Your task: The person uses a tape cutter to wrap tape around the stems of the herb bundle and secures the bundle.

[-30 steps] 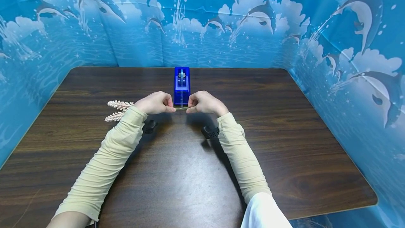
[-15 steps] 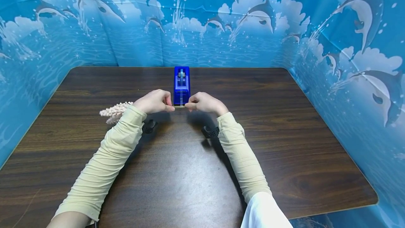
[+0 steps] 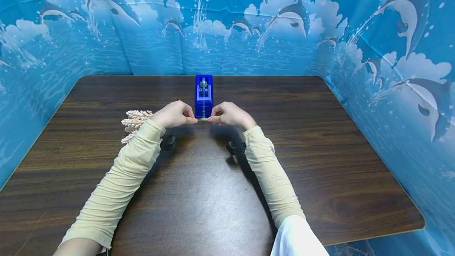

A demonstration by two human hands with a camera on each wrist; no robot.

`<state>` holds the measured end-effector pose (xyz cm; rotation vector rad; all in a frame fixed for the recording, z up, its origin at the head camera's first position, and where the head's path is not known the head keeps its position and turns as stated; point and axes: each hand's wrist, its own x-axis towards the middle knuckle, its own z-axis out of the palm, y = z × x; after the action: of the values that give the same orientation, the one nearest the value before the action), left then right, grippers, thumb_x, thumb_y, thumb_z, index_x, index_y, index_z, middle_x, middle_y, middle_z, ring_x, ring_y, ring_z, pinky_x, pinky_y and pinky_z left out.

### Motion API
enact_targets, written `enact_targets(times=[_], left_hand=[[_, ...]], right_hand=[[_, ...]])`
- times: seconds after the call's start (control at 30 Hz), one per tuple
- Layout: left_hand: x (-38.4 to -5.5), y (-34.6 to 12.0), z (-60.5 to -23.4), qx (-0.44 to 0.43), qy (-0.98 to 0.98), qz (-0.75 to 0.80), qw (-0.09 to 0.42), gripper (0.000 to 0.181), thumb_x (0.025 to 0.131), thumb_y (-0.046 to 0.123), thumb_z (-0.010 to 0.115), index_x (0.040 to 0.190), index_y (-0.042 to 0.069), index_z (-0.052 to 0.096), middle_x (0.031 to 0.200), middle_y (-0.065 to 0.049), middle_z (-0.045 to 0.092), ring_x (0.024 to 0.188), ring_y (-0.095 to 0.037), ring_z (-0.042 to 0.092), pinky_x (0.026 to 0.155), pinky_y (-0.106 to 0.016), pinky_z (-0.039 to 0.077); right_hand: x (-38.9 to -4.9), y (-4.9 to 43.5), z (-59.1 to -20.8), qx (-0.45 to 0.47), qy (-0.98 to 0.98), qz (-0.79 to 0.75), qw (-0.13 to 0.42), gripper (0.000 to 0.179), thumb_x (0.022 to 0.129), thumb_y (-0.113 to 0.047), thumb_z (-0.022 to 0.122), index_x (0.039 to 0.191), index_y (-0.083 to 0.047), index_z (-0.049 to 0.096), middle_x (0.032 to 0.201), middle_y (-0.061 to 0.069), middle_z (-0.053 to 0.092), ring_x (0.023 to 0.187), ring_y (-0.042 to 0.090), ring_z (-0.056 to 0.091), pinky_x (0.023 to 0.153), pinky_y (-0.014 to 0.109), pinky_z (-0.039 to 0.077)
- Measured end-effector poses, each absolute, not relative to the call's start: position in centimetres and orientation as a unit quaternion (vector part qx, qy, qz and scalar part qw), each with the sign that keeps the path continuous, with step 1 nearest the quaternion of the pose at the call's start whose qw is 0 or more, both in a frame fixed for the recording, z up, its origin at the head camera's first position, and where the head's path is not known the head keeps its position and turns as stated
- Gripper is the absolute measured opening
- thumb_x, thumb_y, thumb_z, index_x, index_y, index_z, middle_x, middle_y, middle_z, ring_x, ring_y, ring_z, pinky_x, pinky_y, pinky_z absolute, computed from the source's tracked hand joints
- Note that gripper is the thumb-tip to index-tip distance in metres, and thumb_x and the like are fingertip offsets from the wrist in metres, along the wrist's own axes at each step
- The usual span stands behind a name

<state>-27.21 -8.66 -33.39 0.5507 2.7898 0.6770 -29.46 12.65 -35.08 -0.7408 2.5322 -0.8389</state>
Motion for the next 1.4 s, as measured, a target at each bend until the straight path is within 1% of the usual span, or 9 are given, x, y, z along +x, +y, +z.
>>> enact_targets(times=[0.13, 0.3, 0.43, 0.57, 0.73, 0.87, 1.03, 1.23, 1.4], left_hand=[[-27.2, -8.5, -33.5, 0.174, 0.947, 0.236, 0.130, 0.019, 0.088, 0.022, 0.069, 0.078, 0.006, 0.069, 0.071, -0.001, 0.066, 0.070, -0.016, 0.059, 0.074, -0.031, 0.046], [-27.3, -8.3, -33.8, 0.155, 0.944, 0.250, 0.152, 0.018, 0.089, 0.021, 0.068, 0.077, 0.007, 0.068, 0.064, -0.001, 0.070, 0.063, -0.015, 0.067, 0.085, -0.036, 0.049], [-27.4, -8.3, -34.0, 0.160, 0.945, 0.254, 0.130, 0.017, 0.087, 0.021, 0.070, 0.076, 0.008, 0.068, 0.063, 0.001, 0.068, 0.057, -0.010, 0.061, 0.075, -0.032, 0.049], [-27.4, -8.4, -34.3, 0.153, 0.942, 0.273, 0.119, 0.033, 0.092, 0.031, 0.063, 0.072, 0.006, 0.066, 0.061, -0.002, 0.066, 0.055, -0.010, 0.054, 0.060, -0.027, 0.042], [-27.4, -8.4, -34.4, 0.138, 0.945, 0.267, 0.132, 0.049, 0.100, 0.036, 0.049, 0.073, 0.002, 0.070, 0.062, -0.007, 0.066, 0.056, -0.011, 0.051, 0.062, -0.026, 0.040], [-27.4, -8.2, -34.5, 0.134, 0.948, 0.261, 0.122, 0.039, 0.098, 0.032, 0.056, 0.081, 0.002, 0.074, 0.066, -0.006, 0.066, 0.060, -0.012, 0.052, 0.065, -0.027, 0.041], [-27.4, -8.1, -34.8, 0.129, 0.955, 0.255, 0.079, 0.032, 0.092, 0.033, 0.064, 0.080, 0.004, 0.070, 0.069, -0.001, 0.059, 0.068, -0.018, 0.052, 0.061, -0.027, 0.038], [-27.4, -8.1, -34.8, 0.131, 0.957, 0.248, 0.069, 0.028, 0.088, 0.031, 0.069, 0.076, 0.006, 0.067, 0.071, -0.007, 0.070, 0.069, -0.019, 0.056, 0.061, -0.027, 0.037], [-27.3, -7.9, -34.6, 0.135, 0.958, 0.244, 0.067, 0.025, 0.086, 0.029, 0.072, 0.074, 0.008, 0.067, 0.071, -0.006, 0.072, 0.075, -0.021, 0.062, 0.069, -0.032, 0.043]], right_hand=[[-29.5, 12.6, -35.2, -0.261, 0.891, -0.312, 0.200, 0.028, 0.097, -0.024, 0.059, 0.087, 0.002, 0.064, 0.066, -0.001, 0.058, 0.064, 0.019, 0.058, 0.062, 0.031, 0.048], [-29.7, 12.6, -35.5, -0.245, 0.887, -0.327, 0.217, 0.038, 0.103, -0.025, 0.047, 0.088, 0.005, 0.065, 0.067, 0.001, 0.054, 0.059, 0.012, 0.046, 0.057, 0.024, 0.037], [-29.6, 12.6, -35.6, -0.234, 0.887, -0.331, 0.223, 0.040, 0.104, -0.024, 0.044, 0.087, 0.006, 0.063, 0.065, -0.001, 0.050, 0.057, 0.009, 0.041, 0.055, 0.023, 0.033], [-29.5, 12.6, -35.6, -0.226, 0.887, -0.337, 0.220, 0.038, 0.102, -0.024, 0.048, 0.088, 0.008, 0.062, 0.063, -0.004, 0.048, 0.058, 0.012, 0.044, 0.055, 0.023, 0.033], [-29.6, 12.5, -35.6, -0.222, 0.891, -0.337, 0.209, 0.036, 0.100, -0.025, 0.052, 0.089, 0.008, 0.063, 0.065, -0.002, 0.052, 0.062, 0.017, 0.048, 0.057, 0.023, 0.036], [-29.7, 12.5, -35.6, -0.215, 0.898, -0.328, 0.199, 0.032, 0.099, -0.024, 0.055, 0.089, 0.005, 0.064, 0.065, -0.002, 0.053, 0.061, 0.013, 0.049, 0.057, 0.023, 0.038], [-29.8, 12.5, -35.5, -0.207, 0.904, -0.321, 0.193, 0.029, 0.097, -0.024, 0.058, 0.091, 0.004, 0.064, 0.067, -0.002, 0.053, 0.062, 0.012, 0.050, 0.059, 0.024, 0.040], [-29.7, 12.4, -35.1, -0.215, 0.914, -0.296, 0.176, 0.028, 0.096, -0.026, 0.060, 0.093, 0.001, 0.065, 0.068, -0.002, 0.056, 0.061, 0.012, 0.052, 0.060, 0.025, 0.042], [-29.6, 12.6, -35.1, -0.220, 0.914, -0.296, 0.171, 0.023, 0.096, -0.024, 0.061, 0.090, -0.002, 0.063, 0.067, -0.002, 0.056, 0.062, 0.012, 0.052, 0.061, 0.025, 0.042]])
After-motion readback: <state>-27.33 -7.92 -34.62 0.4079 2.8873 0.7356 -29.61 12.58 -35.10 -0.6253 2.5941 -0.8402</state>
